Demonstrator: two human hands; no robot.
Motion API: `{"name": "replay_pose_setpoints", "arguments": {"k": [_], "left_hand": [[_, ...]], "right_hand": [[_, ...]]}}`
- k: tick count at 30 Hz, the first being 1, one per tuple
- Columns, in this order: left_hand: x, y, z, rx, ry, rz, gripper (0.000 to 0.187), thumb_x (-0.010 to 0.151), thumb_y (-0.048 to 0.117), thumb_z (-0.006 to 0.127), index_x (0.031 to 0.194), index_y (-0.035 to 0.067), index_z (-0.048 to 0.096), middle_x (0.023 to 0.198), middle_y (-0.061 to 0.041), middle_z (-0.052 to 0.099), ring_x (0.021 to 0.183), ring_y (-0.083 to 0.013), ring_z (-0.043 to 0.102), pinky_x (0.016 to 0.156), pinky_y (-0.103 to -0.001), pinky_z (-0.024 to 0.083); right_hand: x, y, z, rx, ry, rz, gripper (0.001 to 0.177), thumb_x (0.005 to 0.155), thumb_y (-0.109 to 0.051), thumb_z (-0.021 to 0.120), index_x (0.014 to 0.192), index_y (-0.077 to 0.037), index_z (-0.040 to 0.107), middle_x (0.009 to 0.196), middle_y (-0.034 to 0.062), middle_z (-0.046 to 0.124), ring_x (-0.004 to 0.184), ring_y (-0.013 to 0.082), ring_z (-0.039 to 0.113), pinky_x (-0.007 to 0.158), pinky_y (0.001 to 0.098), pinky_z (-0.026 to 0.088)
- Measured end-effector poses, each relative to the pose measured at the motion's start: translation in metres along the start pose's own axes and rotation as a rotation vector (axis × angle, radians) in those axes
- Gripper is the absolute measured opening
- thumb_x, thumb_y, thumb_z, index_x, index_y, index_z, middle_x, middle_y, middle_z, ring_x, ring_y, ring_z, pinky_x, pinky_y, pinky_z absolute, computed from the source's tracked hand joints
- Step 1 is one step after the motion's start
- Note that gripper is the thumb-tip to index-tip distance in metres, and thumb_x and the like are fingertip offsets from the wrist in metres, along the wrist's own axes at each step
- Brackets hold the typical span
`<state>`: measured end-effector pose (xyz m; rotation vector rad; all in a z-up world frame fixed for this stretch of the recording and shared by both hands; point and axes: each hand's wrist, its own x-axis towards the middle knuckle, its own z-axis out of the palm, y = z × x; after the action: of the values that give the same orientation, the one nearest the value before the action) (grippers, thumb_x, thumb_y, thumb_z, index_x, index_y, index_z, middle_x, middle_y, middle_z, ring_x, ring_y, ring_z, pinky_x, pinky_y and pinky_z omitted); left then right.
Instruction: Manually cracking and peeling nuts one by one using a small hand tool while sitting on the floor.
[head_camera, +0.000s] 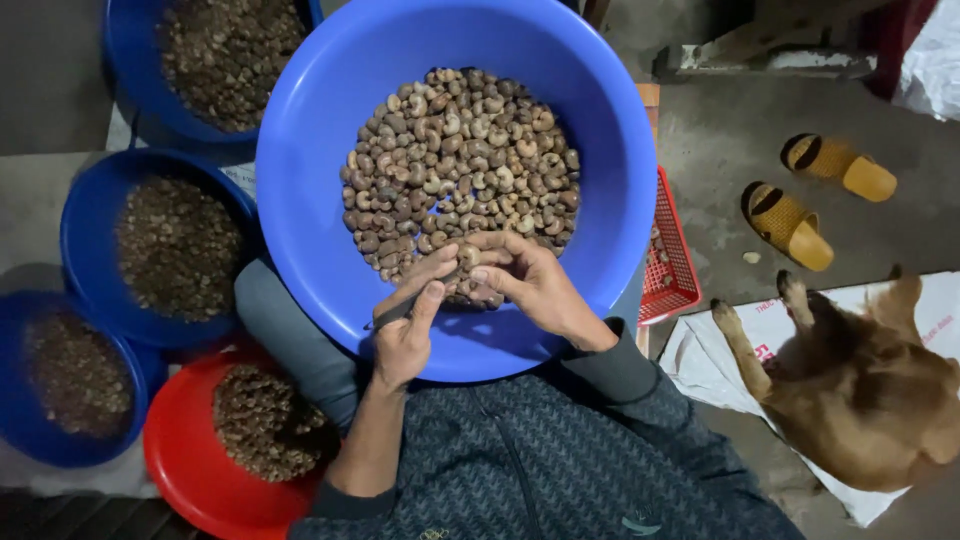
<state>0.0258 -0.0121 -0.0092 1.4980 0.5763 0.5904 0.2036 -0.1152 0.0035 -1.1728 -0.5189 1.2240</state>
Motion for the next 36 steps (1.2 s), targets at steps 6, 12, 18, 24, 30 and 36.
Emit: {"name": "replay_pose_setpoints", "arguments": {"k": [6,12,18,24,30,36], "left_hand": [[0.002,-0.003,0.001,0.064,0.015,0.035,0.031,0.114,0.015,0.054,0.130,-0.007,0.070,0.140,-0.029,0.069,0.134,-0.0444,0.064,0.100,-0.053,0.063],[-0.002,-0.016,0.000,-0.068,0.040,-0.032,0.034,0.115,0.015,0.051,0.130,-0.010,0.069,0.135,-0.033,0.070,0.130,-0.0459,0.066,0.096,-0.051,0.066],[-0.001,-0.024,-0.011,0.020,-0.033,-0.024,0.035,0.115,0.013,0.047,0.135,-0.008,0.066,0.141,-0.032,0.066,0.131,-0.0512,0.063,0.094,-0.057,0.067],[0.000,-0.002,-0.008,0.031,-0.058,-0.085,0.029,0.109,0.008,0.054,0.128,-0.006,0.070,0.144,-0.019,0.069,0.123,-0.0286,0.071,0.101,-0.036,0.063],[-0.006,-0.004,-0.011,0.005,-0.019,-0.114,0.031,0.111,0.011,0.051,0.127,-0.007,0.070,0.143,-0.019,0.069,0.129,-0.0295,0.068,0.107,-0.038,0.061],[-0.012,-0.021,-0.016,-0.214,-0.006,-0.139,0.032,0.112,0.015,0.054,0.134,-0.006,0.066,0.145,-0.024,0.067,0.128,-0.0319,0.070,0.106,-0.040,0.062]], "right_hand": [[-0.001,0.011,-0.006,0.086,0.028,0.039,0.044,0.095,0.004,0.067,0.137,0.009,0.055,0.104,0.0193,0.075,0.083,0.0199,0.075,0.071,0.0368,0.067],[-0.001,0.022,-0.010,0.046,0.019,-0.027,0.043,0.092,0.006,0.069,0.134,0.007,0.057,0.100,0.0205,0.072,0.083,0.0206,0.072,0.073,0.0376,0.066],[-0.004,-0.019,-0.001,-0.418,0.035,-0.075,0.037,0.095,-0.011,0.073,0.130,-0.004,0.064,0.105,0.0231,0.073,0.086,0.0334,0.073,0.072,0.0471,0.059],[-0.006,-0.019,0.003,-0.585,-0.007,-0.106,0.041,0.092,-0.012,0.071,0.131,-0.007,0.058,0.100,0.0063,0.072,0.079,0.0173,0.068,0.067,0.0311,0.055],[-0.010,-0.022,0.009,-0.598,0.003,-0.106,0.042,0.089,-0.009,0.069,0.129,-0.007,0.058,0.109,0.0073,0.073,0.094,0.0204,0.071,0.079,0.0348,0.059],[-0.012,-0.013,0.008,-0.658,-0.003,-0.104,0.042,0.091,-0.013,0.067,0.131,-0.004,0.060,0.109,0.0111,0.074,0.085,0.0231,0.071,0.073,0.0365,0.059]]}}
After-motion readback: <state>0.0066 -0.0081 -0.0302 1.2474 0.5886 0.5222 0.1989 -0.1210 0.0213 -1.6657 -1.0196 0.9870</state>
